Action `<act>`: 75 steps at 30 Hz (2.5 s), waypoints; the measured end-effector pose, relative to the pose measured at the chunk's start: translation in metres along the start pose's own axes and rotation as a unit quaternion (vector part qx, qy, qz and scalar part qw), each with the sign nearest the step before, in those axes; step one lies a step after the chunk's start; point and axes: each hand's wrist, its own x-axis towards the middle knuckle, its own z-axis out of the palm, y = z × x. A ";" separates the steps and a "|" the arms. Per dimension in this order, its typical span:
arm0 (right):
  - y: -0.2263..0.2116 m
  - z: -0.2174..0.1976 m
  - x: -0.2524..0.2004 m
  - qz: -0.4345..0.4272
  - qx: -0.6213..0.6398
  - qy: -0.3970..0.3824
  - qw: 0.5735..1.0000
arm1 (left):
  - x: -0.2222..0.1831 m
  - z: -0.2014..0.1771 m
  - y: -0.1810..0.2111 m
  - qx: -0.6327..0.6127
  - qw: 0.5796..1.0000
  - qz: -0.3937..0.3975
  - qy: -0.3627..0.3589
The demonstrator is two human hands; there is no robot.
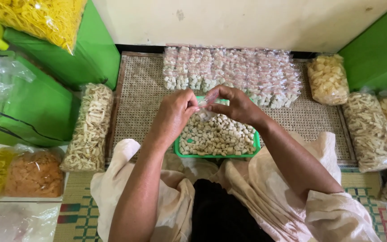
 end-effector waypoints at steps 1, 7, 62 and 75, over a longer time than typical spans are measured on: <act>0.002 0.000 0.001 0.004 0.002 0.001 1.000 | 0.000 0.000 0.001 -0.002 1.000 -0.002 -0.004; -0.005 0.001 -0.002 0.002 0.021 -0.011 1.000 | 0.000 -0.006 0.018 0.015 0.999 0.028 -0.004; 0.294 -0.021 -0.090 0.306 -0.355 -0.228 0.853 | -0.003 -0.022 0.013 0.067 0.997 0.001 0.027; 0.319 0.023 -0.103 0.246 -0.433 -0.157 0.853 | 0.002 -0.022 0.020 0.073 0.997 0.020 0.022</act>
